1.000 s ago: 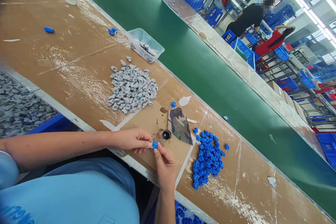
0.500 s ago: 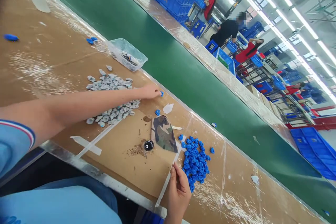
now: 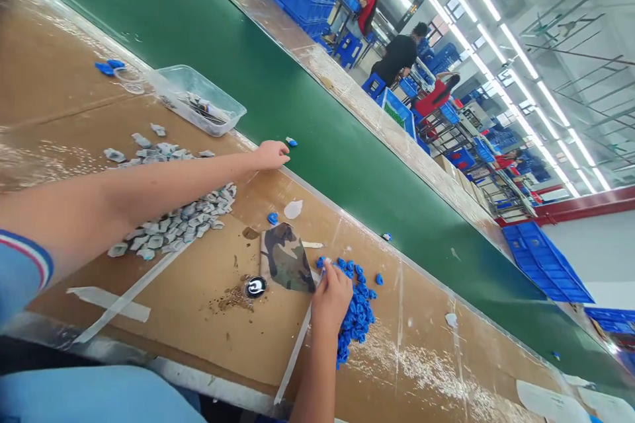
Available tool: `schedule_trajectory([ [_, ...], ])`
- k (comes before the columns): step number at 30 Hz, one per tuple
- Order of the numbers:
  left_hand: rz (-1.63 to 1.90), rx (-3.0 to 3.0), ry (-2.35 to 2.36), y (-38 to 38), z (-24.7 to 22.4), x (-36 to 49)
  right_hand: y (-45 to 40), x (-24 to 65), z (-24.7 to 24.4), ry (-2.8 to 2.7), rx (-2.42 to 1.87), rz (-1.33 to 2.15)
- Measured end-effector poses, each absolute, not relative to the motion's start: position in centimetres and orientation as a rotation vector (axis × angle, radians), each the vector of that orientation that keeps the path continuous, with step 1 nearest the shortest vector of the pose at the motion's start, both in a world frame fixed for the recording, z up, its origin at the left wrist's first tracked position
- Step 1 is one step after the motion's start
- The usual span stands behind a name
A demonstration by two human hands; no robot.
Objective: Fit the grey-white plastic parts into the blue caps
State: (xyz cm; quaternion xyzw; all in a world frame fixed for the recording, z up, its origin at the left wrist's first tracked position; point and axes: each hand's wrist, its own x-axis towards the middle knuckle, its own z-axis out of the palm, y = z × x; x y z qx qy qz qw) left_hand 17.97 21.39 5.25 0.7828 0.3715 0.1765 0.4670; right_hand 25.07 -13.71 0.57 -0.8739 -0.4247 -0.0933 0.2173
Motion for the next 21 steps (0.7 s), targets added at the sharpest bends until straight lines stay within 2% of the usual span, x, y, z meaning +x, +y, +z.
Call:
schedule_trajectory([
  [5, 0.316, 2.189, 0.753, 18.9, 6.3, 10.2, -12.2, 25.9, -0.2, -1.317, -2.394, -0.167],
  [10, 0.302, 2.517, 0.478, 15.5, 5.8, 2.8, -12.6, 24.6, 0.4, -1.078, -2.178, -0.27],
  [17, 0.304, 2.898, 0.395, 10.6, 3.1, 1.7, -13.3, 20.5, 1.8, -0.908, -1.901, 0.077],
  [21, 0.416, 2.715, 0.401, 9.3, 2.9, 1.7, -14.0, 18.2, 2.4, -0.812, -1.899, 0.308],
])
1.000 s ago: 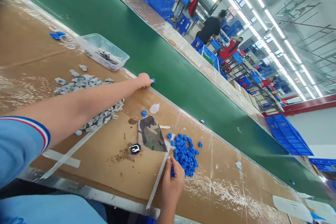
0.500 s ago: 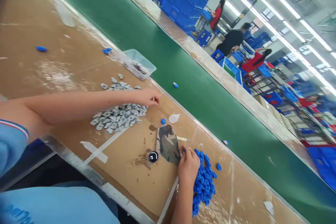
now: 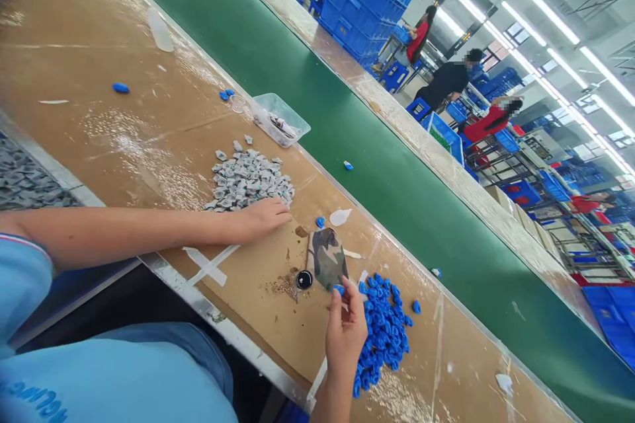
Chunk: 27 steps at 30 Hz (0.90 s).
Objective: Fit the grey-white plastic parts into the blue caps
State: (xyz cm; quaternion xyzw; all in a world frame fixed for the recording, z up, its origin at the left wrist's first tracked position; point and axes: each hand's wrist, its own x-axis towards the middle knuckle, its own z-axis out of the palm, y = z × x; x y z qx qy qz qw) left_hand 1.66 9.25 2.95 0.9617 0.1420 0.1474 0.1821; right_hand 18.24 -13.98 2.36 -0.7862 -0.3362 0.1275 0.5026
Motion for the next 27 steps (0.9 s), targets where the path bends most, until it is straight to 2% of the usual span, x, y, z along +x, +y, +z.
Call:
schedule_trajectory([
  [3, 0.481, 2.285, 0.408, 7.4, 2.9, 0.9, -14.4, 17.0, 2.8, -0.768, -1.845, 0.407],
  [6, 0.297, 1.82, 0.406, 4.9, 2.8, 0.2, -14.6, 16.7, 3.2, -0.932, -1.887, 0.413],
  [9, 0.169, 1.528, 0.413, 2.8, 2.6, -0.1, -14.6, 17.0, 3.5, -1.19, -1.932, 0.279],
  [18, 0.269, 1.281, 0.48, 0.4, 0.9, 0.5, -14.3, 16.9, 2.8, -1.23, -2.066, 0.253],
  [27, 0.296, 1.132, 0.444, 0.3, 0.0, 0.7, -13.4, 16.2, 4.0, -1.474, -2.031, 0.024],
])
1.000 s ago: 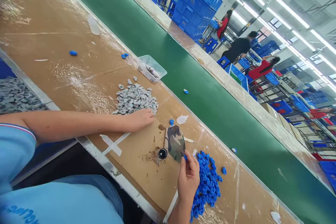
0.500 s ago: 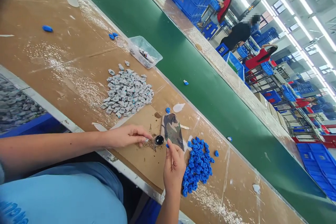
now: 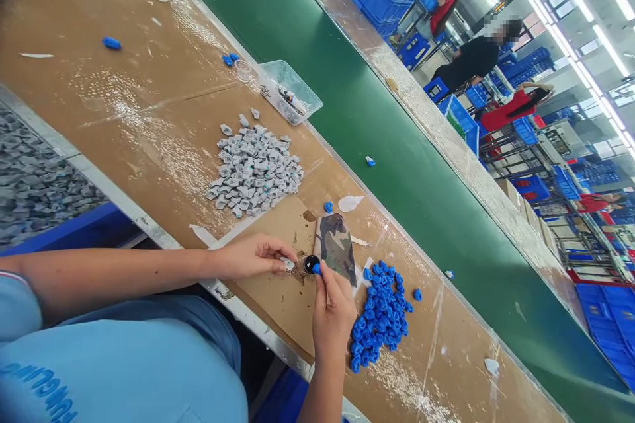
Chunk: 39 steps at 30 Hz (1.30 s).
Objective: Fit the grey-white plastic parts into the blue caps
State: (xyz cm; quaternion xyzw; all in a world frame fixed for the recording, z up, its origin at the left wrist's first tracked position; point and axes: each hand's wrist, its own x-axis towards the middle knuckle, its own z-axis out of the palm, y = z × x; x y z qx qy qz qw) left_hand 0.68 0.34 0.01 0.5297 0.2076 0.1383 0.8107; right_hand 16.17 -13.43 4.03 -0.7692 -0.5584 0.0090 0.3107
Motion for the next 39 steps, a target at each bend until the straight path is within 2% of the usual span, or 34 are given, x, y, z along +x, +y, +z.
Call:
schedule_trajectory([
  [8, 0.33, 1.077, 0.492, 0.2, 0.0, 0.7, -13.4, 16.3, 4.0, -1.483, -2.01, 0.065],
  [17, 0.344, 1.002, 0.431, -0.3, -0.3, 0.7, -13.8, 13.4, 3.7, -0.876, -1.838, 0.469],
  [29, 0.341, 1.07, 0.31, -0.3, 0.0, 0.3, -13.4, 11.9, 4.1, -1.143, -1.908, 0.355],
  [35, 0.22, 1.021, 0.29, -0.2, 0.5, 0.0, -13.6, 12.1, 4.7, -1.169, -1.848, 0.515],
  [39, 0.226, 0.958, 0.339, -0.2, 0.8, 0.1, -13.9, 11.4, 4.0, -1.101, -1.825, 0.477],
])
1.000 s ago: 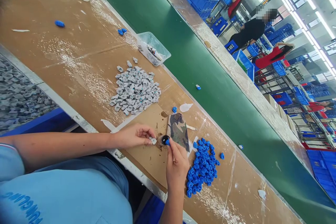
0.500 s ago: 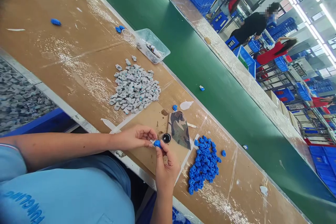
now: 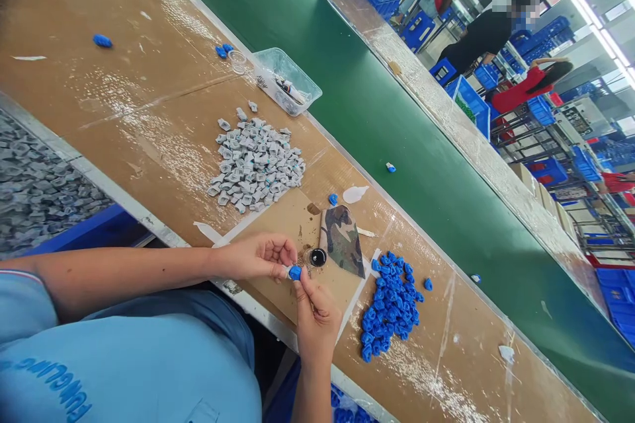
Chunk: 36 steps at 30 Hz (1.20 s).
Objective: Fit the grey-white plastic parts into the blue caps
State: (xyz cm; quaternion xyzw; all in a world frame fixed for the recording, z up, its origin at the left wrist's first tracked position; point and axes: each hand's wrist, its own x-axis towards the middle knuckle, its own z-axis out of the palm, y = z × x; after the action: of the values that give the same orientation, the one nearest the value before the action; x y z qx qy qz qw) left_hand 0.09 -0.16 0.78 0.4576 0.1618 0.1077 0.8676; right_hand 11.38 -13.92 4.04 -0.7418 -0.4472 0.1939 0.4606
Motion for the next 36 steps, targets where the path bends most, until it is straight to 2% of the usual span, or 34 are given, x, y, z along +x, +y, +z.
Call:
schedule_trajectory([
  [4, 0.216, 0.982, 0.354, -0.2, 0.7, 0.1, -14.1, 11.0, 3.4, -1.103, -1.842, 0.431],
  [10, 0.148, 1.078, 0.364, -0.5, 0.4, -0.1, -14.3, 11.8, 3.6, -1.205, -1.836, 0.56],
  [16, 0.057, 1.06, 0.365, 0.0, 0.7, 0.3, -14.8, 11.1, 2.5, -0.852, -1.802, 0.599],
  [20, -0.04, 1.236, 0.311, 0.3, 0.8, -0.2, -15.2, 10.8, 2.0, -0.817, -1.785, 0.63],
  [27, 0.316, 1.787, 0.035, 0.5, 1.8, -1.1, -15.3, 12.2, 3.7, -1.232, -1.801, 0.476],
  [36, 0.339, 1.82, 0.051, -0.2, 1.2, -0.6, -15.8, 11.6, 2.0, -1.229, -1.83, 0.319],
])
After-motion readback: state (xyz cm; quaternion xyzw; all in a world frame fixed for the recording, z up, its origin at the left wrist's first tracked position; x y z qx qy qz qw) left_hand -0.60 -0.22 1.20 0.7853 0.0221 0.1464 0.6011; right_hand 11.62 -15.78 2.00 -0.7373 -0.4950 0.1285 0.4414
